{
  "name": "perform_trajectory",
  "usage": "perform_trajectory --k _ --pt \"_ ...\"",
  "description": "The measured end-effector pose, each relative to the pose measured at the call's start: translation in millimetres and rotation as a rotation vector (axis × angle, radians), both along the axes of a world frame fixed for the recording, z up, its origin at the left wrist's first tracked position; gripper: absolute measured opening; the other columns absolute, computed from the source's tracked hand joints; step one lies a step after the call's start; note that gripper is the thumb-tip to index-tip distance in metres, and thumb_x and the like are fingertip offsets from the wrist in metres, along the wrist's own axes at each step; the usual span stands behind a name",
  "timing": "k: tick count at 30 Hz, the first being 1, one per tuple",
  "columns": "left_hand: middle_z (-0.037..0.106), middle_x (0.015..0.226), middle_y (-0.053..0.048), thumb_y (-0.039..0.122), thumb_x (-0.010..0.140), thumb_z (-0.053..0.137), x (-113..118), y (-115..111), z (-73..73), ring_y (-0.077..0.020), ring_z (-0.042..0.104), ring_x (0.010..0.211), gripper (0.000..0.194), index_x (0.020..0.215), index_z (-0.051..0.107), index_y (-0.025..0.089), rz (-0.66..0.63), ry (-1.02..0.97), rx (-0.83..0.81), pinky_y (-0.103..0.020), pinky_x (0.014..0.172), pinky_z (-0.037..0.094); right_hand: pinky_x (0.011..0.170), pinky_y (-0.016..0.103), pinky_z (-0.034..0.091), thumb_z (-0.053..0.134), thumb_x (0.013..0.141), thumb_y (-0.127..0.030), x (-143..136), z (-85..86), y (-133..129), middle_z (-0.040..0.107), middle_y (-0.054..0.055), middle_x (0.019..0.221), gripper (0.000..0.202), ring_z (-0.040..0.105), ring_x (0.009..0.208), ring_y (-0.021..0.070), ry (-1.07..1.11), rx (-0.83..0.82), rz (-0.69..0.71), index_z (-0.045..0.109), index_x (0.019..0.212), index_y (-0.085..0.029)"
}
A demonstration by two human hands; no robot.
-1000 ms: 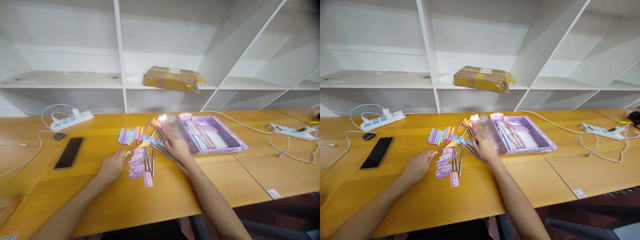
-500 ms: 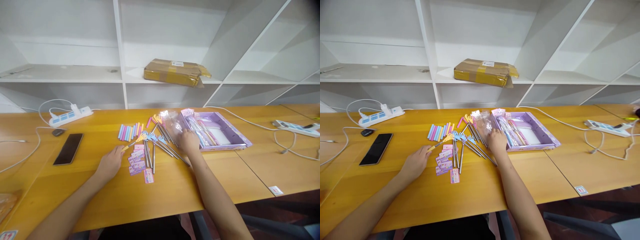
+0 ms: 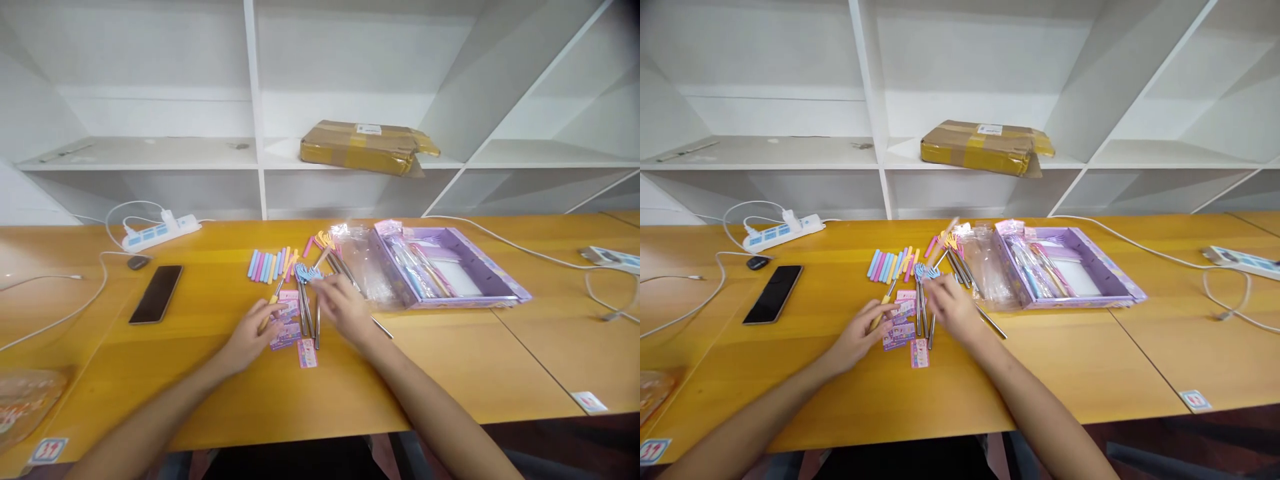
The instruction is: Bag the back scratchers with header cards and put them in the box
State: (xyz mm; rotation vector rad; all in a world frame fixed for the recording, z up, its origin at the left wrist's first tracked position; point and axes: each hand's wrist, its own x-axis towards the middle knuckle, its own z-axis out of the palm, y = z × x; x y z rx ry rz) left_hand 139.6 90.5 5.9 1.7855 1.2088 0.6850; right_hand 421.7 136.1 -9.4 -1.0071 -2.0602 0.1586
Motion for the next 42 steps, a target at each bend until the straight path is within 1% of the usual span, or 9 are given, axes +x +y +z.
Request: perform_trajectory --k 7,11,14,17,20,25,31,35,42 --pt "0.074 0.115 -0.011 0.064 0.094 0.072 19 -17 -17.8 -0.0294 0.068 0.108 0.053 0.127 0.076 0.022 -0.045 -0.333 -0.27 -0.045 0.101 0.058 0.106 0.037 0.061 0.045 0.105 -0.012 -47 3.4 -44 0.067 0.017 0.135 0.054 0.065 0.131 0.0225 0.032 -0.03 0.57 0.046 0.158 -0.016" --pt "0.069 0.09 -0.007 0.069 0.097 0.063 19 -17 -15.6 -0.0177 0.058 0.072 0.052 0.105 0.08 0.02 0.019 -0.367 -0.401 -0.028 0.06 0.051 0.093 0.038 0.062 0.045 0.105 -0.019 -38 4.6 -38 0.07 0.01 0.11 0.028 0.07 0.107 0.0212 0.34 -0.136 0.336 0.064 0.125 -0.023" --pt "0.057 0.079 -0.001 0.068 0.098 0.063 17 -15 -14.1 -0.009 0.041 0.056 0.053 0.099 0.081 0.018 0.011 -0.414 -0.449 -0.022 0.051 0.036 0.073 0.033 0.059 0.058 0.106 -0.041 -38 0.4 -29 0.063 0.004 0.097 0.018 0.064 0.083 0.0181 0.655 -0.471 0.088 0.061 0.112 -0.024" --pt "0.047 0.072 0.003 0.067 0.097 0.066 17 -16 -12.4 -0.0075 0.034 0.053 0.05 0.098 0.081 0.019 -0.057 -0.439 -0.498 -0.022 0.049 0.033 0.059 0.027 0.051 0.069 0.099 -0.06 -47 -5.6 -26 0.062 0.0 0.094 0.045 0.058 0.068 0.0139 0.79 -0.954 0.299 0.058 0.124 -0.024" --pt "0.052 0.075 0.001 0.065 0.098 0.065 18 -19 -7.9 -0.0087 0.039 0.055 0.048 0.1 0.083 0.021 -0.145 -0.414 -0.506 -0.023 0.052 0.037 0.063 0.027 0.051 0.074 0.094 -0.062 -55 -10.6 -28 0.062 -0.002 0.083 0.046 0.057 0.068 0.0133 0.778 -1.156 0.431 0.066 0.11 -0.02" --pt "0.068 0.109 -0.011 0.062 0.1 0.066 10 -14 -3.4 -0.0231 0.064 0.098 0.045 0.095 0.086 0.022 -0.102 -0.38 -0.22 -0.035 0.085 0.054 0.078 0.03 0.056 0.074 0.096 -0.056 -36 -5.7 -14 0.064 0.002 0.098 0.032 0.06 0.086 0.0163 1.067 -0.93 0.141 0.07 0.098 -0.024" --pt "0.068 0.087 -0.004 0.057 0.093 0.078 -9 11 -13.1 -0.0136 0.058 0.073 0.041 0.1 0.078 0.017 0.462 -0.662 -0.152 -0.028 0.073 0.051 0.082 0.033 0.059 0.068 0.101 -0.05 0 17.0 3 0.061 0.001 0.098 0.027 0.06 0.087 0.0161 1.134 -0.817 0.083 0.073 0.119 -0.031" --pt "0.067 0.084 -0.002 0.057 0.084 0.088 -16 23 -8.2 -0.0136 0.064 0.073 0.044 0.094 0.07 0.017 0.666 -0.847 -0.131 -0.024 0.062 0.052 0.051 0.027 0.046 0.064 0.105 -0.051 -7 24.3 -17 0.059 0.0 0.089 0.034 0.049 0.059 0.0116 0.825 -0.94 0.27 0.074 0.126 -0.026" --pt "0.07 0.084 -0.002 0.057 0.082 0.089 -19 26 -5.2 -0.0149 0.07 0.071 0.045 0.091 0.07 0.018 0.716 -0.876 -0.105 -0.025 0.06 0.06 0.089 0.036 0.058 0.051 0.113 -0.035 -31 15.9 -34 0.071 0.01 0.103 0.033 0.068 0.093 0.0199 0.205 -0.595 0.451 0.074 0.133 -0.021"
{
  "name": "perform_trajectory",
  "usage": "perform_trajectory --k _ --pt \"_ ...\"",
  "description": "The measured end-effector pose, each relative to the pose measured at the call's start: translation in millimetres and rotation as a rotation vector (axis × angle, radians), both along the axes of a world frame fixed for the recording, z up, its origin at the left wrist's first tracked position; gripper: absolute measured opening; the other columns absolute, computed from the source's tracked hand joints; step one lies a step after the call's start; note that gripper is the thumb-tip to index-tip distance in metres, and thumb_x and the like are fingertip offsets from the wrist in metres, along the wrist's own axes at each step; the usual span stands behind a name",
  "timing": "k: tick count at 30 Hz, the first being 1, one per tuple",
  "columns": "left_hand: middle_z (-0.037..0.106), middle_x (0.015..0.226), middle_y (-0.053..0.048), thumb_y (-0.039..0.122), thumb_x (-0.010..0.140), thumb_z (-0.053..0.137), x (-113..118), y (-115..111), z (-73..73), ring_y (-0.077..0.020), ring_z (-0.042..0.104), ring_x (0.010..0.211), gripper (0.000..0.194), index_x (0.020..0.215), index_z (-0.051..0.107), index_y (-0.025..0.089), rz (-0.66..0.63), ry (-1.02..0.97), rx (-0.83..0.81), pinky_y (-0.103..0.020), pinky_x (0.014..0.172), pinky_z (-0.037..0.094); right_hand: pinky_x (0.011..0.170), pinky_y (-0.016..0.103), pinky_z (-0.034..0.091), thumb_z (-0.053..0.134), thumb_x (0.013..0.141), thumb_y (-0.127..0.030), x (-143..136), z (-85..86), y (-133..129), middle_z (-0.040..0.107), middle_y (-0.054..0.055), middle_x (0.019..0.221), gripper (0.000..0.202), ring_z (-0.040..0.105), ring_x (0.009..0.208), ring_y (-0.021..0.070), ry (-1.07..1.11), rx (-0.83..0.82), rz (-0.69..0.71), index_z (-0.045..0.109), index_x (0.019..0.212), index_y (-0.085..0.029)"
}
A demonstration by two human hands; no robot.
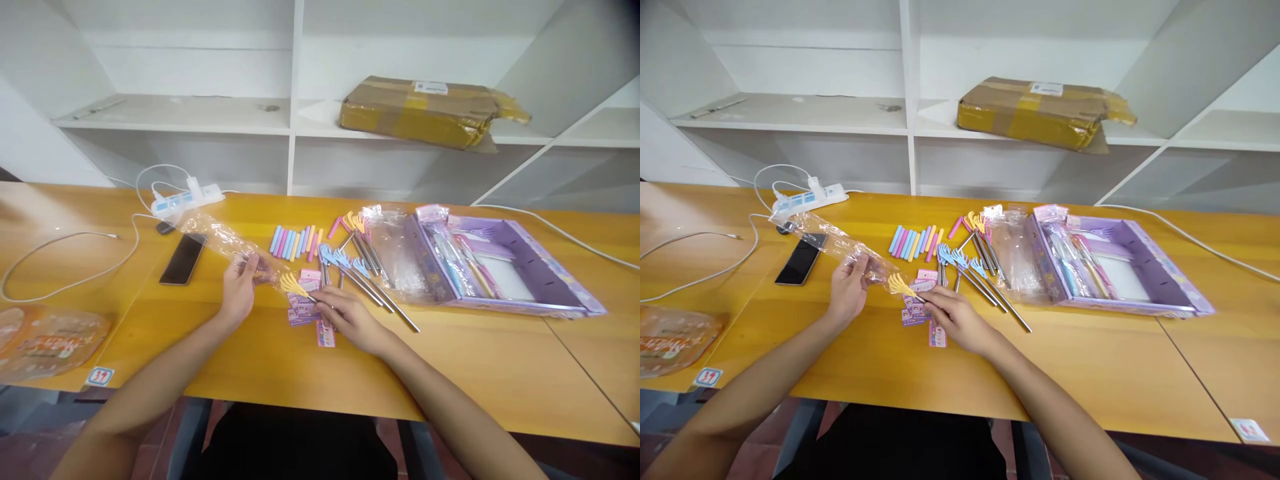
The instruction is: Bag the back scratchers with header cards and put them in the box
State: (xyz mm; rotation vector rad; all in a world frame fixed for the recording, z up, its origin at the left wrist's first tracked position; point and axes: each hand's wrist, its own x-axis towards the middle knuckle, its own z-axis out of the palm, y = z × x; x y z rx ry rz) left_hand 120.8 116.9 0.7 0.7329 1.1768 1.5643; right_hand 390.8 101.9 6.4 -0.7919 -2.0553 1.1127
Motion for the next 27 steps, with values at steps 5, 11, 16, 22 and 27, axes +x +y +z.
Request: perform_trajectory --k 5,11,16,22,27 --pt "0.069 0.082 -0.002 0.054 0.086 0.088 -1 -1 3.5 -0.015 0.071 0.077 0.042 0.088 0.069 0.017 -0.013 -0.008 0.027 -0.025 0.065 0.063 0.085 0.034 0.059 0.048 0.114 -0.032 2 -9.2 6 0.072 0.011 0.107 0.032 0.07 0.095 0.0212 -0.078 0.094 -0.005 0.072 0.133 -0.021" --pt "0.07 0.084 -0.001 0.052 0.083 0.09 2 -3 3.2 -0.0141 0.07 0.075 0.041 0.088 0.069 0.017 -0.061 -0.084 0.01 -0.025 0.065 0.063 0.083 0.035 0.058 0.048 0.114 -0.037 5 -11.2 8 0.073 0.01 0.102 0.033 0.07 0.09 0.0208 -0.073 0.031 -0.004 0.074 0.128 -0.02" --pt "0.072 0.087 -0.002 0.053 0.084 0.09 6 -6 4.9 -0.0142 0.071 0.077 0.041 0.091 0.07 0.017 -0.122 -0.107 -0.012 -0.025 0.067 0.063 0.065 0.028 0.056 0.052 0.113 -0.045 3 -19.7 3 0.072 0.005 0.096 0.038 0.066 0.071 0.0147 0.025 -0.269 -0.008 0.064 0.141 -0.023" --pt "0.075 0.096 -0.004 0.055 0.081 0.091 10 -12 -1.1 -0.0168 0.072 0.087 0.044 0.095 0.074 0.017 -0.29 -0.005 -0.086 -0.027 0.072 0.063 0.054 0.023 0.051 0.058 0.109 -0.044 2 -23.7 2 0.069 0.001 0.098 0.055 0.063 0.065 0.0111 0.15 -0.468 0.022 0.041 0.159 -0.028" --pt "0.077 0.098 -0.004 0.046 0.077 0.095 12 -18 -19.5 -0.0203 0.074 0.089 0.042 0.101 0.075 0.017 -0.354 0.067 -0.104 -0.035 0.079 0.066 0.053 0.025 0.054 0.064 0.106 -0.045 -4 -22.7 -2 0.062 0.002 0.108 0.058 0.068 0.066 0.0107 0.147 -0.508 -0.01 0.041 0.157 -0.031"
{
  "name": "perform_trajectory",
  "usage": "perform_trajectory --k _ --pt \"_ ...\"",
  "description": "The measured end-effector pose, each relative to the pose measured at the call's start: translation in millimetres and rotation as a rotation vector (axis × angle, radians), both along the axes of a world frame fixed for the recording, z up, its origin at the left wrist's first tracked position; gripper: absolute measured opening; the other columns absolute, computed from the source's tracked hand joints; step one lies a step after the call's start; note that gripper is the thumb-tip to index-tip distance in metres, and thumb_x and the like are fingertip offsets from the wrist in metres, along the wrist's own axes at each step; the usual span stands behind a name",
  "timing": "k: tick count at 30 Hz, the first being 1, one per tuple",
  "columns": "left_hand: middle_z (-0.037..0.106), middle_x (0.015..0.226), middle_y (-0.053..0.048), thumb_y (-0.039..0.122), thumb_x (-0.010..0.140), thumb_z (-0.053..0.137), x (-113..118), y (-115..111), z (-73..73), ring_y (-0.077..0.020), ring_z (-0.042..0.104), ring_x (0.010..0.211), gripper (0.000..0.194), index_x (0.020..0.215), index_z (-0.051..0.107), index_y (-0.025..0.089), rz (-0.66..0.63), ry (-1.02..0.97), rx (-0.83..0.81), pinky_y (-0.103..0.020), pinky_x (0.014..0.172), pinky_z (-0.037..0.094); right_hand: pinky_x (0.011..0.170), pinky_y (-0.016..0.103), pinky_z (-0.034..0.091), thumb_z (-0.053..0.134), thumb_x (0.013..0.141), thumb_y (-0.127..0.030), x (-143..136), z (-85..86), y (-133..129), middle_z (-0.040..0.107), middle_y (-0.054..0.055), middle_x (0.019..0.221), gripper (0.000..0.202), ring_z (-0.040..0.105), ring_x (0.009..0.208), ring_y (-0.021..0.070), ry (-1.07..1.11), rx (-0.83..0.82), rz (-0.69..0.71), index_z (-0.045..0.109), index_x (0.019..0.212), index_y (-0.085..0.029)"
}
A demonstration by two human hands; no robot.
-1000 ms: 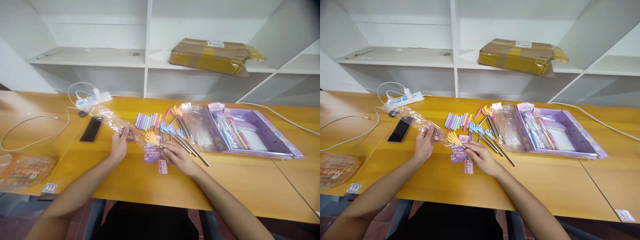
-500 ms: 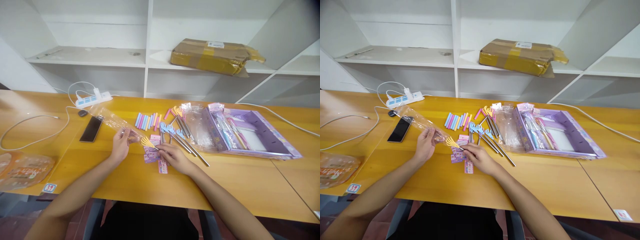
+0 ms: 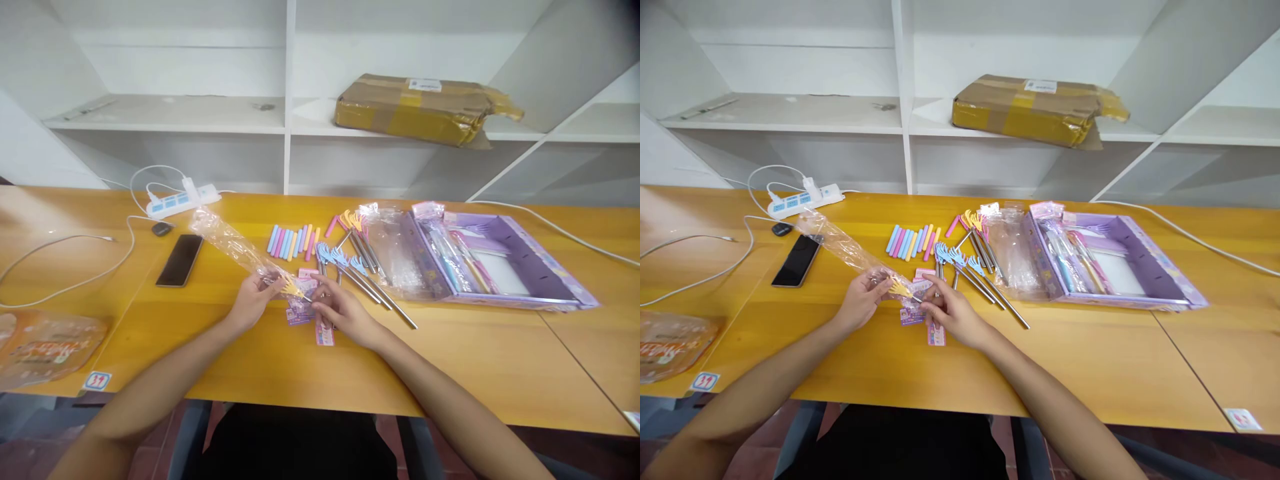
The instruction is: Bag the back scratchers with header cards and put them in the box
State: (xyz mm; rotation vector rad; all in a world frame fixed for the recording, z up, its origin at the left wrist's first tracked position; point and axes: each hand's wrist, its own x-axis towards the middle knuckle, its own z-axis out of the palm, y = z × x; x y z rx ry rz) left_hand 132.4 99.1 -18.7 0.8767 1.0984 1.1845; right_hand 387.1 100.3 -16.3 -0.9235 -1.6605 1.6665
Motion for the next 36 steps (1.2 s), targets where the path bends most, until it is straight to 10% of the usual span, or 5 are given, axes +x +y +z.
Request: perform_trajectory --k 7,12,22,28,36 --pt "0.077 0.085 -0.002 0.044 0.067 0.101 -4 9 7.1 -0.0185 0.074 0.075 0.047 0.094 0.074 0.016 0.115 -0.018 0.018 -0.034 0.073 0.067 0.046 0.027 0.053 0.063 0.104 -0.056 5 9.0 -1 0.065 0.0 0.098 0.064 0.066 0.058 0.0134 -0.071 -0.122 0.017 0.04 0.157 -0.026" --pt "0.074 0.084 0.001 0.04 0.063 0.104 -15 23 23.7 -0.0123 0.071 0.073 0.049 0.095 0.075 0.017 0.298 -0.169 0.029 -0.026 0.068 0.065 0.055 0.025 0.044 0.051 0.108 -0.062 13 21.8 7 0.053 -0.004 0.069 0.045 0.051 0.058 0.0119 -0.237 0.046 0.036 0.065 0.105 -0.019" --pt "0.082 0.089 -0.009 0.04 0.067 0.103 5 6 9.2 -0.0197 0.077 0.079 0.042 0.085 0.079 0.011 0.07 -0.13 -0.139 -0.031 0.073 0.067 0.055 0.024 0.033 0.057 0.107 -0.062 8 18.0 6 0.048 -0.006 0.069 0.042 0.041 0.059 0.0115 -0.198 0.068 0.034 0.065 0.111 -0.021" --pt "0.08 0.084 -0.003 0.041 0.066 0.103 0 13 13.0 -0.015 0.076 0.073 0.042 0.087 0.077 0.015 0.202 -0.17 -0.116 -0.026 0.069 0.064 0.061 0.025 0.049 0.065 0.104 -0.058 11 21.8 7 0.064 -0.003 0.086 0.044 0.056 0.066 0.0116 0.021 -0.087 -0.003 0.057 0.129 -0.023" --pt "0.08 0.091 -0.007 0.045 0.072 0.099 3 4 20.2 -0.0189 0.076 0.074 0.044 0.094 0.076 0.014 0.0 -0.15 -0.131 -0.033 0.069 0.067 0.067 0.027 0.052 0.086 0.089 -0.051 9 16.4 9 0.074 0.001 0.086 0.041 0.066 0.072 0.0142 0.091 -0.188 0.035 0.062 0.102 -0.021"
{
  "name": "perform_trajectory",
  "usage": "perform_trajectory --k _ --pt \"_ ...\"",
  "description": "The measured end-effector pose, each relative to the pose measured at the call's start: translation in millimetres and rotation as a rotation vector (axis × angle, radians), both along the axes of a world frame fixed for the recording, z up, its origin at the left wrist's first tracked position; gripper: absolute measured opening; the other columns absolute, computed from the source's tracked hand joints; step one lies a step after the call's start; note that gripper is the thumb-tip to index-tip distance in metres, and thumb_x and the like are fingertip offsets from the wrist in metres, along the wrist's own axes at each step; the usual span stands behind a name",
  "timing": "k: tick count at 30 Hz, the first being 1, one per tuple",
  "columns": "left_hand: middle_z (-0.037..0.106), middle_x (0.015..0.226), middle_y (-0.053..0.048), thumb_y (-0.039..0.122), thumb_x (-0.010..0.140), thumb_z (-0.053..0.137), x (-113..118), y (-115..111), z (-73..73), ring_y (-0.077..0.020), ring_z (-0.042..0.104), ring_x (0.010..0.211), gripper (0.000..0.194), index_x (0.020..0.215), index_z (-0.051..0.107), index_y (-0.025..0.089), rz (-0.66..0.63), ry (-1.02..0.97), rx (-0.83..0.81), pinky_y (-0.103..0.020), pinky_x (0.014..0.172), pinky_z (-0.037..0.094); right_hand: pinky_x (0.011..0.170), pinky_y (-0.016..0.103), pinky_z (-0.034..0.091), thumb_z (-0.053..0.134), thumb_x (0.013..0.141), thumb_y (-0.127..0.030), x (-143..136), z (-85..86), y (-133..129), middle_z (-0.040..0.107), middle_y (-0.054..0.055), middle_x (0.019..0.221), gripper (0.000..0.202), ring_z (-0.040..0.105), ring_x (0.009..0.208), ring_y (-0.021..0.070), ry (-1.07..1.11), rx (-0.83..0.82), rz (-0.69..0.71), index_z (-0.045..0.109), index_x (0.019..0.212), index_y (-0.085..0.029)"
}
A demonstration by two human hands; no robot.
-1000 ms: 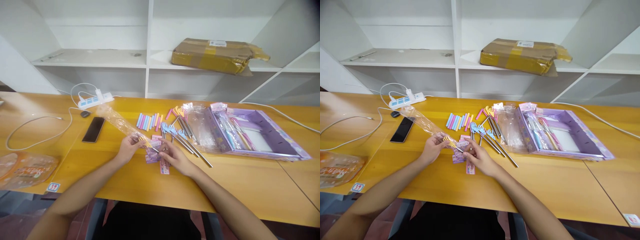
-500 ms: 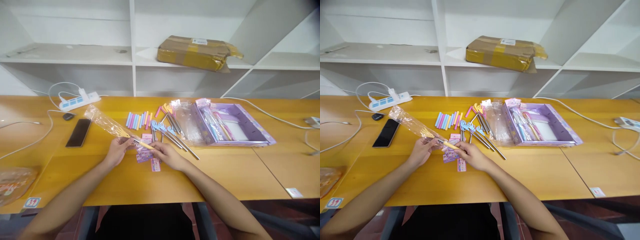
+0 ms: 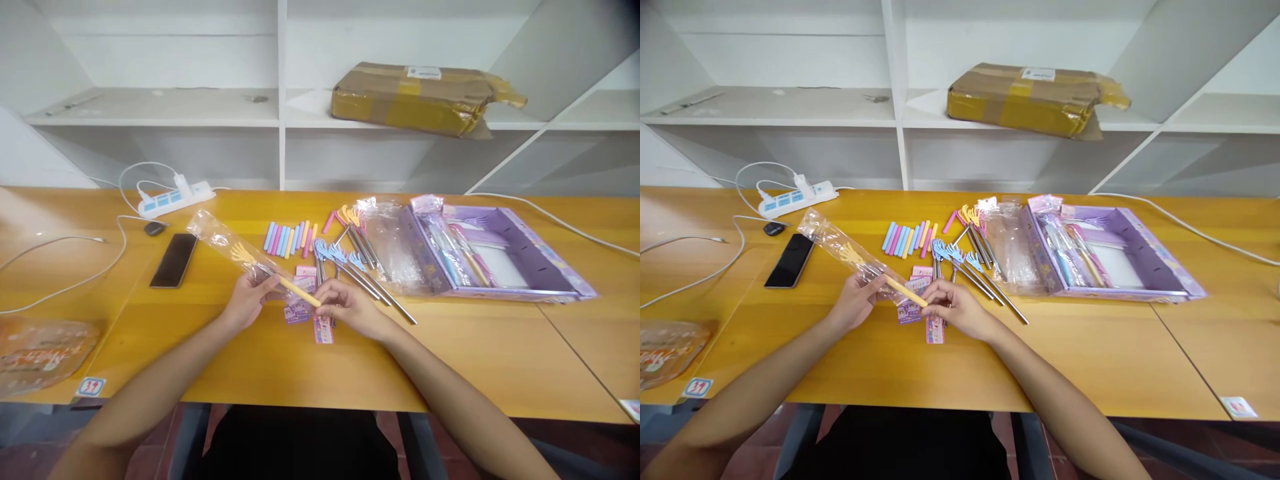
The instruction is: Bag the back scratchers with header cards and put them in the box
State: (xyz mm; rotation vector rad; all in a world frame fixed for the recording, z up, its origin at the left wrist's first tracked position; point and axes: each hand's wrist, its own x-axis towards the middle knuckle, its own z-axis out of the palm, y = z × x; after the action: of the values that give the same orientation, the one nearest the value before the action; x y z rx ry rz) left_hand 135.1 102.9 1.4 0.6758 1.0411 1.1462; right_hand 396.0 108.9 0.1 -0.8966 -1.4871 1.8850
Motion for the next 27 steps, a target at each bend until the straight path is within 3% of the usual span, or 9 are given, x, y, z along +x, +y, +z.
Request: perform_trajectory --k 5,12,18,22,27 --pt "0.081 0.091 -0.009 0.046 0.076 0.096 12 -18 -10.2 -0.0217 0.077 0.076 0.042 0.098 0.078 0.015 -0.209 0.027 0.004 -0.035 0.073 0.067 0.064 0.026 0.048 0.096 0.075 -0.053 -4 -5.8 -1 0.065 -0.002 0.083 0.051 0.059 0.071 0.0132 -0.108 0.128 -0.046 0.061 0.095 -0.022" --pt "0.081 0.097 -0.01 0.046 0.082 0.091 15 -25 -17.0 -0.0243 0.076 0.084 0.037 0.099 0.079 0.017 -0.313 0.121 0.068 -0.035 0.077 0.064 0.064 0.027 0.049 0.095 0.078 -0.053 -5 -14.3 -7 0.064 -0.001 0.09 0.053 0.06 0.071 0.0137 -0.182 0.299 -0.063 0.063 0.106 -0.023" --pt "0.077 0.091 -0.006 0.049 0.084 0.09 7 -13 -7.7 -0.0182 0.072 0.078 0.039 0.101 0.077 0.016 -0.158 0.072 0.046 -0.03 0.073 0.06 0.07 0.032 0.058 0.088 0.089 -0.047 -4 -6.7 -8 0.058 0.005 0.113 0.041 0.063 0.074 0.0129 -0.096 0.495 -0.062 0.065 0.114 -0.024" --pt "0.076 0.091 -0.006 0.049 0.082 0.091 6 -10 -5.1 -0.0179 0.071 0.079 0.04 0.097 0.076 0.016 -0.175 0.053 0.025 -0.029 0.073 0.06 0.07 0.033 0.06 0.083 0.095 -0.043 0 -1.2 -8 0.057 0.006 0.114 0.027 0.062 0.073 0.0129 -0.112 0.588 -0.062 0.069 0.108 -0.025" --pt "0.075 0.093 -0.006 0.048 0.081 0.093 9 -12 -5.7 -0.018 0.071 0.08 0.041 0.099 0.074 0.016 -0.204 0.048 0.006 -0.029 0.073 0.06 0.074 0.036 0.063 0.081 0.096 -0.041 0 -2.5 -7 0.057 0.008 0.117 0.032 0.062 0.076 0.0146 -0.147 0.688 -0.082 0.07 0.121 -0.027"
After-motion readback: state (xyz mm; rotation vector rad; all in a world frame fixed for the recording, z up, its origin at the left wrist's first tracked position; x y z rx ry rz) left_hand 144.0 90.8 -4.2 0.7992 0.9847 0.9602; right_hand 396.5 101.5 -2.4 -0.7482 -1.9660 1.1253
